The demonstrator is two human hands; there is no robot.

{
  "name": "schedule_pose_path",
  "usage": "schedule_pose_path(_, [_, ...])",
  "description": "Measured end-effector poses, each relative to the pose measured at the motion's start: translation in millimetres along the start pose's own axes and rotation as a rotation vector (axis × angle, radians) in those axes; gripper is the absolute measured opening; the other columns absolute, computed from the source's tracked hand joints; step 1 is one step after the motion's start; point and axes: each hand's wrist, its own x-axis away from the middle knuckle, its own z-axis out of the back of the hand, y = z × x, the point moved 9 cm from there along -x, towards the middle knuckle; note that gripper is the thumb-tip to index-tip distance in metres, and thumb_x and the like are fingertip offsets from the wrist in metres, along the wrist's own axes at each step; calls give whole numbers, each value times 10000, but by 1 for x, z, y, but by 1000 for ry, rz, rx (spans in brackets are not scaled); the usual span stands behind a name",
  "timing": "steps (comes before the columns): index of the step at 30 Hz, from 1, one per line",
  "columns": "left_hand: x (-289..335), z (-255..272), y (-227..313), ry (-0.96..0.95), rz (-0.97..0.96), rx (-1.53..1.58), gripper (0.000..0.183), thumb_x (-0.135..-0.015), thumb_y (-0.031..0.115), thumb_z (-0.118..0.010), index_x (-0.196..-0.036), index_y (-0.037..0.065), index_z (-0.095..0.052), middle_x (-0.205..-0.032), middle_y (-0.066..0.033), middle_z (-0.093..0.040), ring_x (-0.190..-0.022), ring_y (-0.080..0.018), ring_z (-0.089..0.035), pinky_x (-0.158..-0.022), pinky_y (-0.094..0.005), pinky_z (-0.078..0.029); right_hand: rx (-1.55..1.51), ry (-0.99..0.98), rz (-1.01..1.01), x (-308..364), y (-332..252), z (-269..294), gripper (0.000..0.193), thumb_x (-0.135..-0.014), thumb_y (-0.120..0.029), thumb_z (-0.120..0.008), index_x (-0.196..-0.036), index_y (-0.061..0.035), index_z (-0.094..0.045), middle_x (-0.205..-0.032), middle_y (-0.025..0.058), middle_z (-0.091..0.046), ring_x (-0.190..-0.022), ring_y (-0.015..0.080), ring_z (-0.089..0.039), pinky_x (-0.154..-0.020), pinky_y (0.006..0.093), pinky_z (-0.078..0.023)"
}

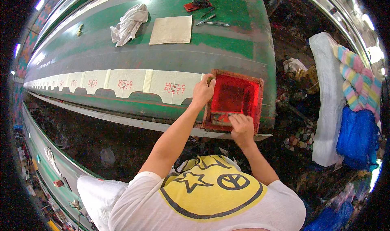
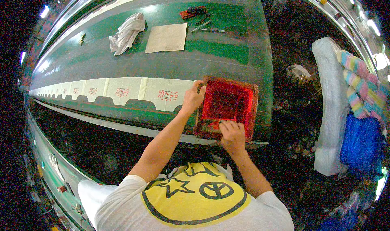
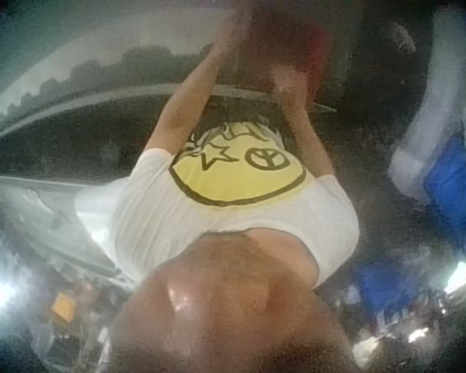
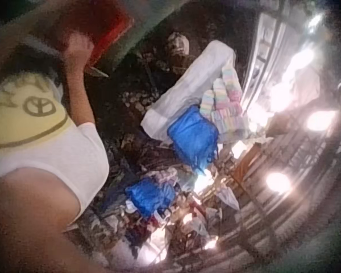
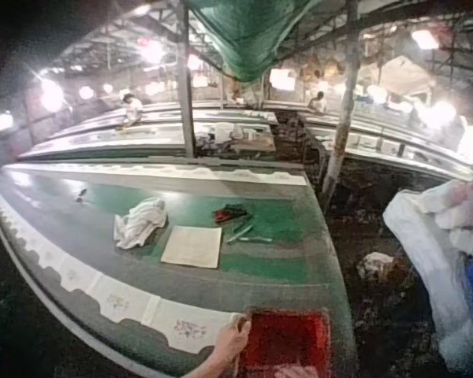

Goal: The person uses a squeegee to press a red inked screen-printing frame against a moving green conveyor belt, repeatedly applying pressure to transfer a pattern onto white labels. The person holds the frame with both hands and moves it along the belt as it advances.

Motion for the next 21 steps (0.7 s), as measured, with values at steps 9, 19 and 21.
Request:
schedule_pose_path(9, [2,-1,0,-28,69,-18,357,-1032,375,-587,-1326,174,-572,-1050,-260,-727,-983,-497,-682,-843,-563,-532,-19,21,-22,9,-12,14,320,-766,-46,-659,-1082,-74,-706,-1146,62,-736,-1098,250,-667,-926,441,-464])
schedule_pose_path(19, [2,-4,-4,-25,44,-51,384,-1033,371,-570,-1352,156,-557,-1096,-253,-721,-1036,-481,-670,-876,-557,-516,-53,36,-35,-12,19,28,300,-776,-47,-646,-1065,-94,-708,-1082,72,-746,-1035,263,-683,-897,440,-479])
schedule_pose_path(21, [4,-1,3,-11,35,-33,373,-1039,367,-554,-1344,153,-556,-1050,-269,-716,-1019,-488,-663,-867,-574,-500,-41,119,-31,-31,30,45,294,-784,-48,-659,-1070,-101,-707,-1068,69,-742,-1033,271,-680,-889,449,-484])
